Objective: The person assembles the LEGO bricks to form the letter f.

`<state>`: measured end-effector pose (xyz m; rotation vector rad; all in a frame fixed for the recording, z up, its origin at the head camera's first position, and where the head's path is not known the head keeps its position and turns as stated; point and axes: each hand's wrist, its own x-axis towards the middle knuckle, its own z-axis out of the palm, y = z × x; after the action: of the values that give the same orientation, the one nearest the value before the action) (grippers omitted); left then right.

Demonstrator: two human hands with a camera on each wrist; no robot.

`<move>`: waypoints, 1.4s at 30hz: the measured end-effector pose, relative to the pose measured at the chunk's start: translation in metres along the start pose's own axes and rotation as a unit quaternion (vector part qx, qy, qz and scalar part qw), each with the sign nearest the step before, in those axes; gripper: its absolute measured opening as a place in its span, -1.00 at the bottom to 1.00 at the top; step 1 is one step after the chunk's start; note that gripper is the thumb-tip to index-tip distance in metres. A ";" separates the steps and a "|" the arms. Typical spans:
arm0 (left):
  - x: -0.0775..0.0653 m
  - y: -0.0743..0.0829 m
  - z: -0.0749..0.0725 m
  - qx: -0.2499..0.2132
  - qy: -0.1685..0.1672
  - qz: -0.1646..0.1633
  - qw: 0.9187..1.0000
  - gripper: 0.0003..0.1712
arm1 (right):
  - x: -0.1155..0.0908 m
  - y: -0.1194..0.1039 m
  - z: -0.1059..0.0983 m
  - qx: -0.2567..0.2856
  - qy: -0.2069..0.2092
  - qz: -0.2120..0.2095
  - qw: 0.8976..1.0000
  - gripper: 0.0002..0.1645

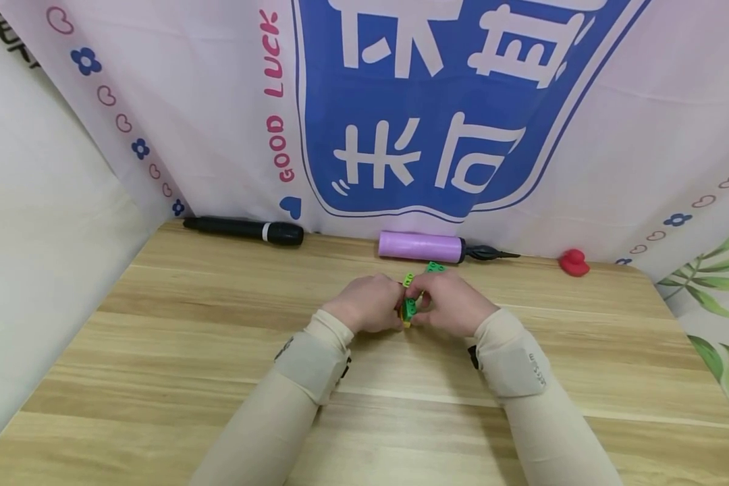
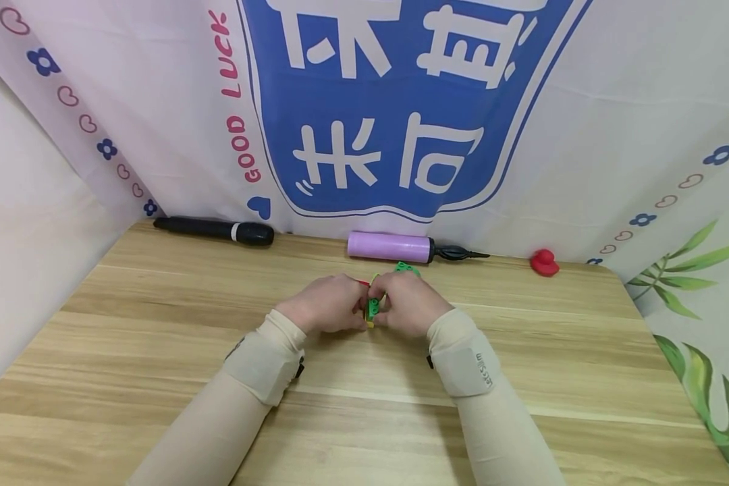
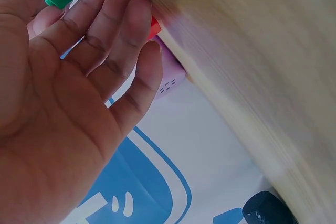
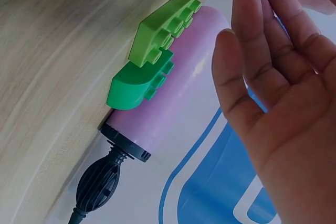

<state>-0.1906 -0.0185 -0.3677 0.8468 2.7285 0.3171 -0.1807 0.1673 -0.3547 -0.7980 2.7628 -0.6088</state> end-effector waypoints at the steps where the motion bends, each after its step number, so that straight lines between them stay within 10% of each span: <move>1: 0.000 0.000 0.000 -0.001 0.000 -0.001 1.000 -0.69 | 0.000 0.000 0.000 -0.002 0.001 -0.002 1.000 -0.64; 34: -0.001 -0.005 -0.003 -0.033 -0.016 -0.010 0.999 -0.78 | 0.002 0.002 0.007 -0.008 0.040 -0.041 0.998 -0.73; 42: -0.004 -0.022 -0.012 -0.017 0.011 -0.076 0.997 -0.77 | 0.002 0.007 0.005 0.056 0.010 -0.002 0.998 -0.73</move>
<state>-0.2025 -0.0396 -0.3617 0.6260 2.7800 0.3425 -0.1841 0.1694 -0.3623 -0.7769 2.7186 -0.7683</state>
